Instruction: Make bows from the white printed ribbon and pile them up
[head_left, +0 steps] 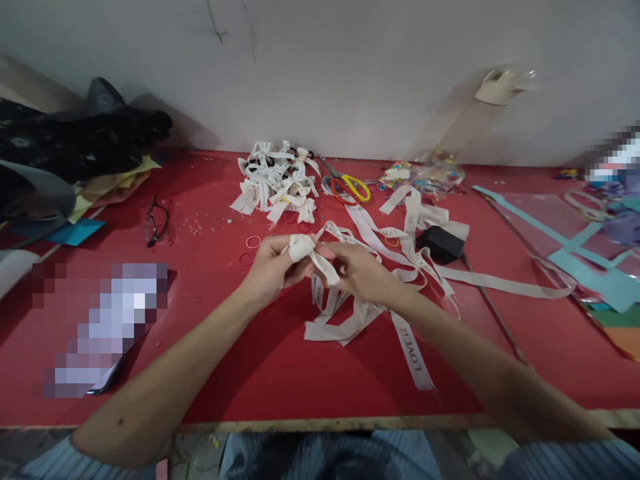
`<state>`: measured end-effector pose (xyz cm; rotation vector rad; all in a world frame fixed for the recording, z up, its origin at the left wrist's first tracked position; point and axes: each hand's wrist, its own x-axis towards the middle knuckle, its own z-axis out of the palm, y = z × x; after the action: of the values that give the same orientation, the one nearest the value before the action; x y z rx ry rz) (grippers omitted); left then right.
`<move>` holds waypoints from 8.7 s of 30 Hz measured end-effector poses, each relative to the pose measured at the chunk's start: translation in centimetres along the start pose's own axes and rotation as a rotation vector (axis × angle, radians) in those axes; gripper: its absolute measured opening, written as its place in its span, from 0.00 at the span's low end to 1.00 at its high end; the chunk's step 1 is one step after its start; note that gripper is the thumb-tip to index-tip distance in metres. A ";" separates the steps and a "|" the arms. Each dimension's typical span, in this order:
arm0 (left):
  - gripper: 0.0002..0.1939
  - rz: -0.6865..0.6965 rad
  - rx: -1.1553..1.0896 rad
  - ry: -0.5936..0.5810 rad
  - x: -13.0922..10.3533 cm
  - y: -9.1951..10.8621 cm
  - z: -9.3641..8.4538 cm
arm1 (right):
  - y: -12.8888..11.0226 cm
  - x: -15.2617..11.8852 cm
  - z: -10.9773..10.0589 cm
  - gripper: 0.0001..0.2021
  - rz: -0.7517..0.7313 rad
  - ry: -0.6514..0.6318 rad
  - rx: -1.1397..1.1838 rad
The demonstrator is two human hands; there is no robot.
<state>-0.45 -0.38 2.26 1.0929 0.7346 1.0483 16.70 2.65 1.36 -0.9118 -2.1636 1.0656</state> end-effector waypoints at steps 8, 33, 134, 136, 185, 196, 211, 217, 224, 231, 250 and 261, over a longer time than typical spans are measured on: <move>0.15 0.195 0.390 0.159 0.1 -1.0 0.1 | 0.5 -3.6 0.7 0.09 0.379 0.127 0.860; 0.13 -0.041 0.295 0.203 0.1 -2.5 2.1 | 0.4 -4.1 1.8 0.09 0.401 0.314 1.118; 0.13 -0.215 -0.526 0.286 0.1 -2.5 3.5 | -0.1 -4.4 1.4 0.08 0.106 0.389 0.298; 0.13 -0.220 -0.524 0.278 0.1 -2.6 3.3 | -0.1 -4.4 1.4 0.09 0.100 0.387 0.290; 0.16 -0.246 -0.541 0.217 0.3 -3.2 3.9 | 0.0 -4.2 1.3 0.08 0.124 0.409 0.445; 0.18 -0.296 -0.545 0.194 -0.5 -2.8 4.6 | -0.4 -4.3 1.9 0.07 -0.061 0.371 0.095; 0.18 -0.371 -0.455 0.175 -0.1 -1.7 4.2 | -0.8 -4.8 2.1 0.11 -0.025 0.466 0.040; 0.19 -0.409 -0.584 0.176 -0.2 -1.5 4.8 | -0.5 -4.6 1.9 0.11 -0.051 0.387 0.027; 0.17 -0.442 -0.585 0.163 -0.2 -1.9 4.2 | -0.3 -4.4 1.2 0.15 -0.066 0.275 -0.190; 0.15 -0.401 -0.488 0.066 0.0 -2.7 3.5 | -0.3 -4.6 0.8 0.13 0.003 0.346 0.022; 0.13 -0.379 -0.405 0.227 -0.3 -2.7 4.2 | -0.7 -4.5 1.5 0.06 0.049 0.255 0.264; 0.18 -0.364 -0.490 0.248 -0.1 -2.3 4.7 | -0.4 -4.6 1.9 0.14 0.050 0.386 -0.156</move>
<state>4.39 -2.36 1.56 0.3943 0.7831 0.9852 18.09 -1.94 -0.15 -1.1435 -1.9253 0.6804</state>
